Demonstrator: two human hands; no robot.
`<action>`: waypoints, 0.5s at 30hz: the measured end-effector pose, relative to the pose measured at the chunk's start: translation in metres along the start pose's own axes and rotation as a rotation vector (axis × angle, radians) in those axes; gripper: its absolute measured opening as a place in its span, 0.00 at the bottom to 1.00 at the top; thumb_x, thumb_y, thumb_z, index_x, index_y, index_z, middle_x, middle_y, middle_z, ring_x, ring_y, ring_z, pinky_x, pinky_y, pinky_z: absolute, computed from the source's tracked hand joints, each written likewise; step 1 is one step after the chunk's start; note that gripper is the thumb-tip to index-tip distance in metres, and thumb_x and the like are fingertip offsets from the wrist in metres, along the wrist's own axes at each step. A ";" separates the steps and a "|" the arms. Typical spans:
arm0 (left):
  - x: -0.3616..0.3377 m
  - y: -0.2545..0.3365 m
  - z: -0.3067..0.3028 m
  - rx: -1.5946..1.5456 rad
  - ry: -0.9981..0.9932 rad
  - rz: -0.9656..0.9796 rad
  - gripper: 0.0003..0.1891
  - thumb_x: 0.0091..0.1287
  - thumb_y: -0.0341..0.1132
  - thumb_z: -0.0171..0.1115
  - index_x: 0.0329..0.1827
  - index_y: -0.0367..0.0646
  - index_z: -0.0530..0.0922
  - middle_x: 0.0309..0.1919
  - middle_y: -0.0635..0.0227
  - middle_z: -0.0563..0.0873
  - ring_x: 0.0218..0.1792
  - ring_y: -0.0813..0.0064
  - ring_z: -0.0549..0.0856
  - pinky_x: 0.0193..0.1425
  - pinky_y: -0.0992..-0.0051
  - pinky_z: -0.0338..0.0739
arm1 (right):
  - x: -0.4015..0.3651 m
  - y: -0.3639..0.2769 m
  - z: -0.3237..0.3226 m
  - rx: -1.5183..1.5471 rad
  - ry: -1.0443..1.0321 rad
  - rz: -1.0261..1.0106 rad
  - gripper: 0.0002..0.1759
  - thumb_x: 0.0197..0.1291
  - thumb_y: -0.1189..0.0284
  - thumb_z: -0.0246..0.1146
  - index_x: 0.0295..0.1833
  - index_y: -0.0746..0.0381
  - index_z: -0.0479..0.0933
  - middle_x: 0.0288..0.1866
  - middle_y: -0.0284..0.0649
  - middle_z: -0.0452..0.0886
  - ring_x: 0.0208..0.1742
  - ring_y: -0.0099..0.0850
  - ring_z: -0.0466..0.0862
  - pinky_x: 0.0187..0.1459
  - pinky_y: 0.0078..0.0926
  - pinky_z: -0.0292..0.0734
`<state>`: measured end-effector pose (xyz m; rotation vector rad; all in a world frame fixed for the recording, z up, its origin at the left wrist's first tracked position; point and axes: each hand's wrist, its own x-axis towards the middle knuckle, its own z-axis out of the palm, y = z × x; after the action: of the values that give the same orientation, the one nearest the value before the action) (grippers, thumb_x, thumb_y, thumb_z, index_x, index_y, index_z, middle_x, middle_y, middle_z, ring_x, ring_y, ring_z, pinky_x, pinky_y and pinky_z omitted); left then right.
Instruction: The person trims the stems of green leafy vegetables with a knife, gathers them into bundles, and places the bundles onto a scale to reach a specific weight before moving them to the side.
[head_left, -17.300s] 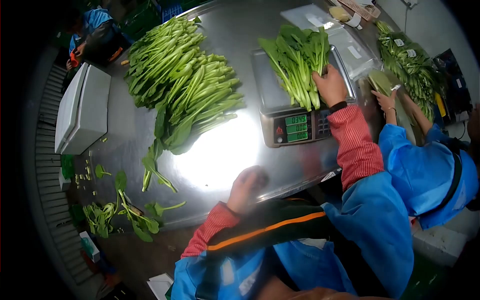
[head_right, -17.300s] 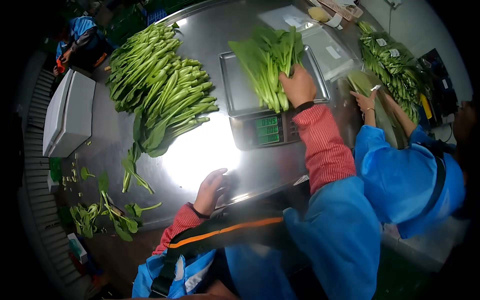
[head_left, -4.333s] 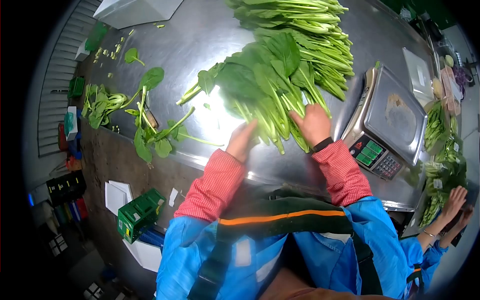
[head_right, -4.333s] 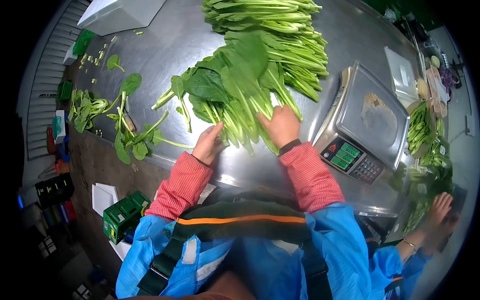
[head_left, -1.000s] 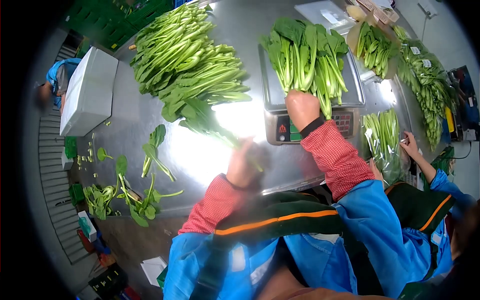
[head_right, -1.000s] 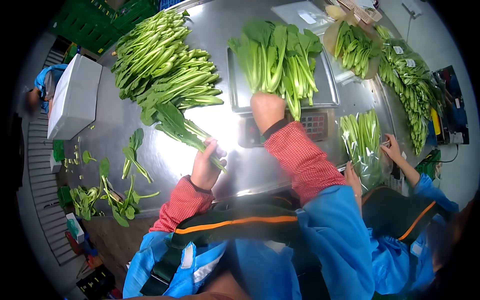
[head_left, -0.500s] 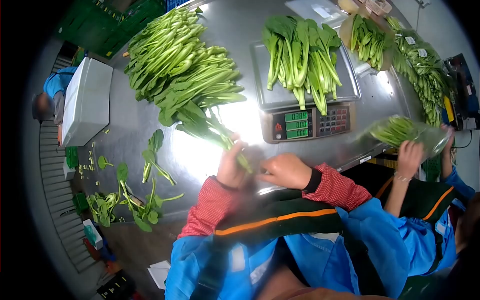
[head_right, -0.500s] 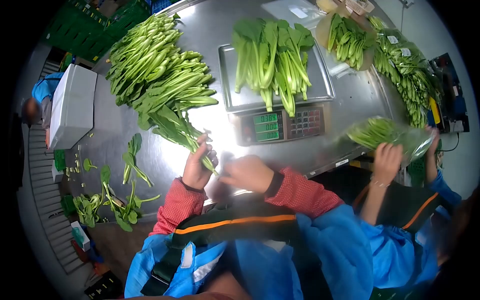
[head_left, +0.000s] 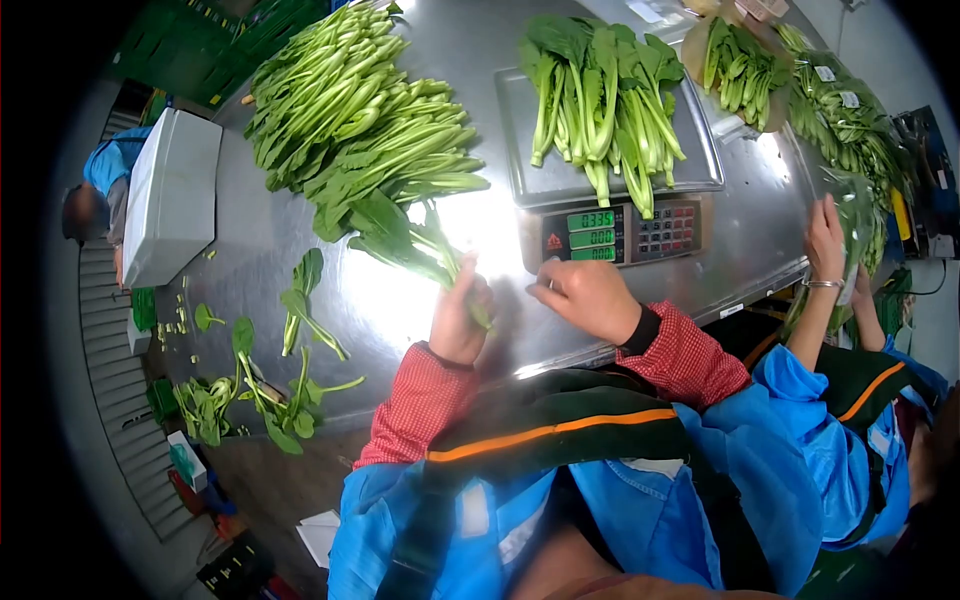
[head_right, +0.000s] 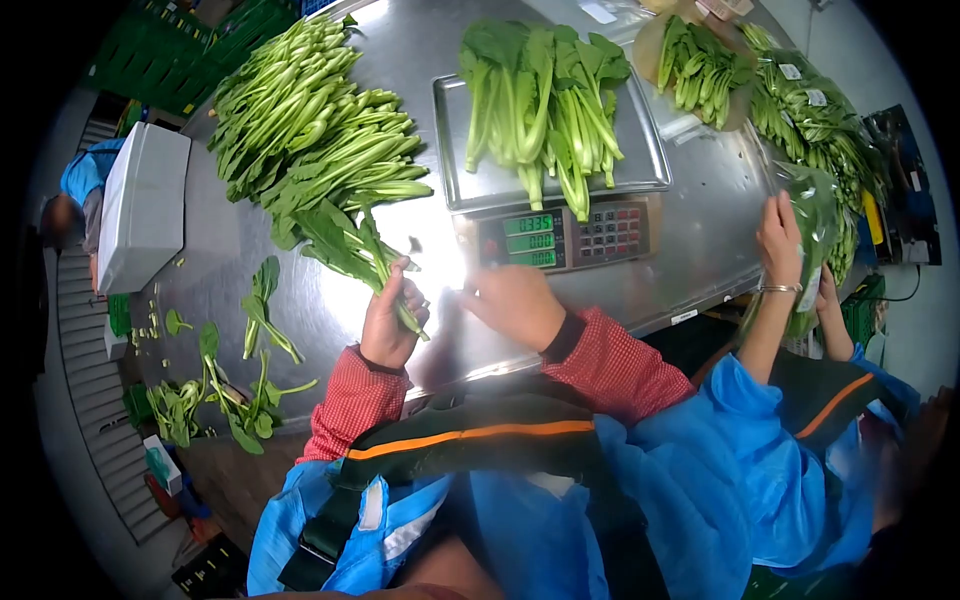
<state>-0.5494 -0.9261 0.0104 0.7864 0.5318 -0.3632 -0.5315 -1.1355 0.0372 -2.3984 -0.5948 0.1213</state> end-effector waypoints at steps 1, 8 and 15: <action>0.000 0.000 -0.001 -0.004 0.020 0.008 0.13 0.73 0.40 0.59 0.57 0.50 0.72 0.28 0.80 0.69 0.27 0.85 0.69 0.29 0.83 0.66 | 0.004 0.001 -0.002 -0.016 0.020 0.008 0.13 0.60 0.63 0.65 0.31 0.62 0.80 0.25 0.45 0.82 0.26 0.44 0.83 0.28 0.37 0.77; -0.005 0.002 -0.025 -0.010 0.062 0.094 0.15 0.72 0.40 0.60 0.58 0.50 0.72 0.29 0.78 0.71 0.29 0.83 0.72 0.31 0.81 0.68 | 0.043 0.016 0.009 -0.228 0.167 -0.008 0.13 0.60 0.64 0.65 0.43 0.61 0.78 0.26 0.45 0.82 0.27 0.45 0.83 0.28 0.39 0.77; -0.017 0.010 -0.090 -0.116 0.347 0.293 0.12 0.72 0.37 0.58 0.56 0.46 0.73 0.30 0.75 0.73 0.30 0.80 0.74 0.33 0.78 0.71 | 0.085 -0.017 0.045 -0.127 0.020 -0.175 0.14 0.60 0.62 0.66 0.42 0.61 0.76 0.26 0.45 0.82 0.28 0.43 0.83 0.29 0.38 0.76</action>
<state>-0.5870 -0.8507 -0.0268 0.8054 0.7437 0.0781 -0.4725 -1.0604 0.0180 -2.4524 -0.8222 -0.0161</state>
